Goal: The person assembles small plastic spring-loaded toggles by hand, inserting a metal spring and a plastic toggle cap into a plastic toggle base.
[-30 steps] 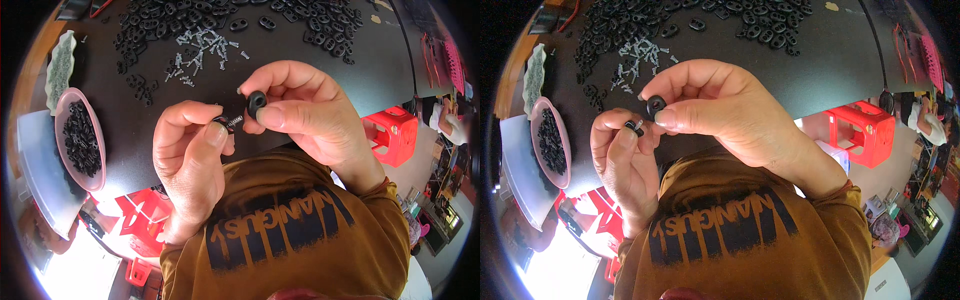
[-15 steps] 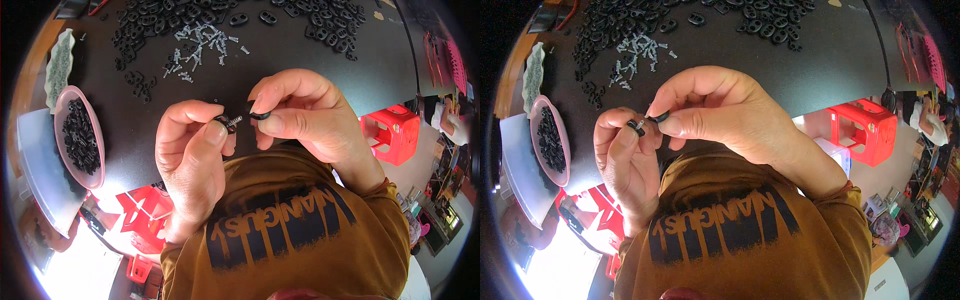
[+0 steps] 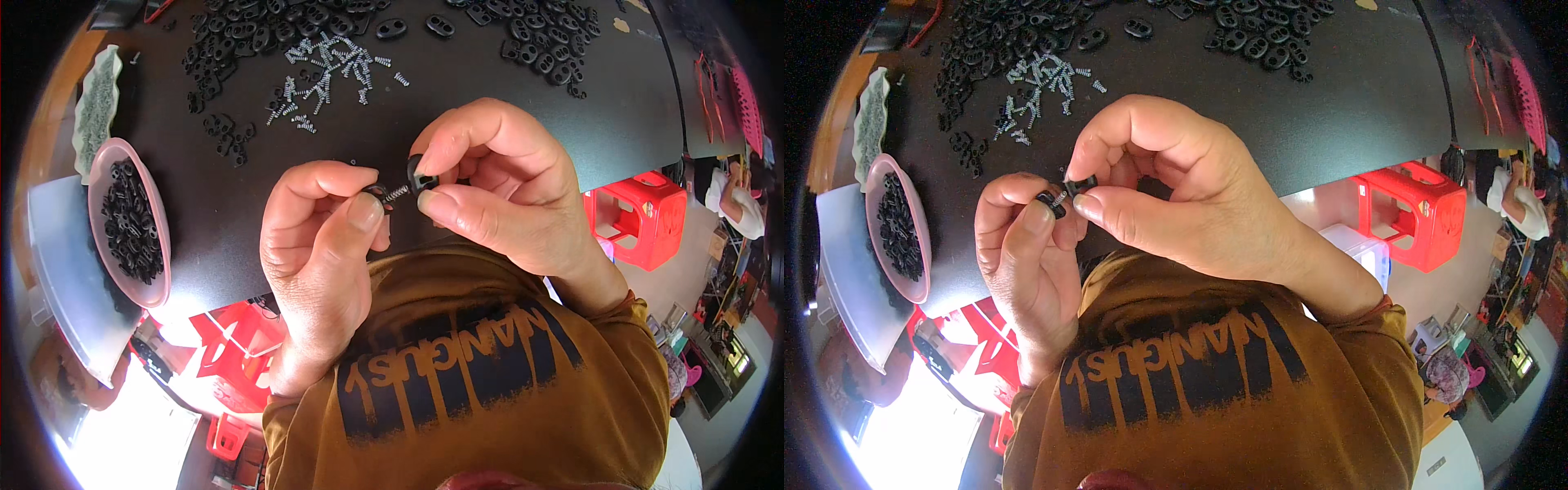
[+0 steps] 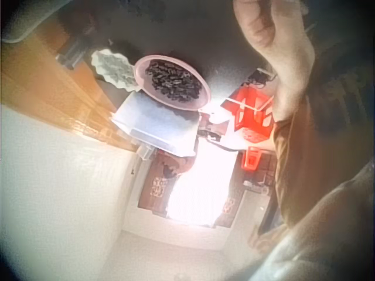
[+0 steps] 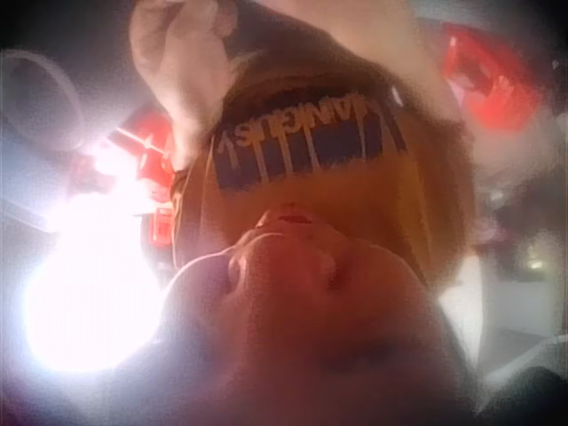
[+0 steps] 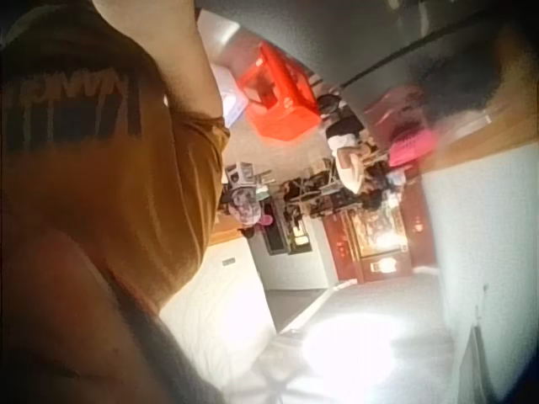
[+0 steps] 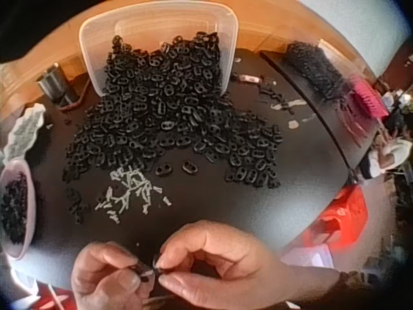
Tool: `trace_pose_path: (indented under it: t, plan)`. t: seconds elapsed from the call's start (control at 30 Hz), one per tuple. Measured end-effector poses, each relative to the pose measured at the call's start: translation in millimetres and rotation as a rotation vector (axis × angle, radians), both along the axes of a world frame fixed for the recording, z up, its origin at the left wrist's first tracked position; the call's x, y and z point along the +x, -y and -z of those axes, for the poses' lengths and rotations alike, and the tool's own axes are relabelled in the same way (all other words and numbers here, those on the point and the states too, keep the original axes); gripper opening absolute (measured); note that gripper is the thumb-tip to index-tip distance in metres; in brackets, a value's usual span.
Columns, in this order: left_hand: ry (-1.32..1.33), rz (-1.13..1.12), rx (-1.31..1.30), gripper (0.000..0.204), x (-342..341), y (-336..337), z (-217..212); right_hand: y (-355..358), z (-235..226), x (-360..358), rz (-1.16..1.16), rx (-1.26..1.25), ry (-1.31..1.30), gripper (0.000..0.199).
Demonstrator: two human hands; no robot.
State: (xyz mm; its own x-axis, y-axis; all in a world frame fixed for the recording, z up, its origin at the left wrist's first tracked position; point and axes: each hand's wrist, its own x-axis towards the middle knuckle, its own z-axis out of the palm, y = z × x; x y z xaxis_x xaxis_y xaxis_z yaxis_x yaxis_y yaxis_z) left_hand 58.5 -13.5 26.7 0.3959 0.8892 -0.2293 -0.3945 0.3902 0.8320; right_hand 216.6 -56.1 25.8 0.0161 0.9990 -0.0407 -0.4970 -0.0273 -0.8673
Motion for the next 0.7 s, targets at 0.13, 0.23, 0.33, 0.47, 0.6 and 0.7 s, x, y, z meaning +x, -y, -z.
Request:
trace_pose_path:
  t: [0.13,0.23,0.33,0.47,0.6,0.7]
  plan:
    - [-0.042,-0.006,-0.007,0.016,0.9,0.7,-2.7,-0.7,3.5,0.9,-0.003,0.07,0.11,0.031]
    - [-0.055,0.002,-0.002,0.016,1.0,0.8,-2.8,-1.1,5.2,1.8,-0.013,0.096,0.142,0.032]
    - [-0.053,0.021,0.02,0.016,-0.4,0.7,0.2,-1.2,3.1,3.7,-0.012,0.106,0.212,0.032]
    - [-0.085,0.046,0.067,0.016,-1.4,1.7,1.1,-4.6,1.2,9.0,-0.011,0.204,0.46,0.031]
    - [-0.108,0.038,0.081,0.016,-1.8,3.7,3.7,-5.6,-2.9,7.6,0.036,0.316,0.716,0.029]
    - [-0.105,0.035,0.12,0.016,-1.2,3.7,3.6,-5.3,-2.5,5.0,0.039,0.314,0.719,0.029]
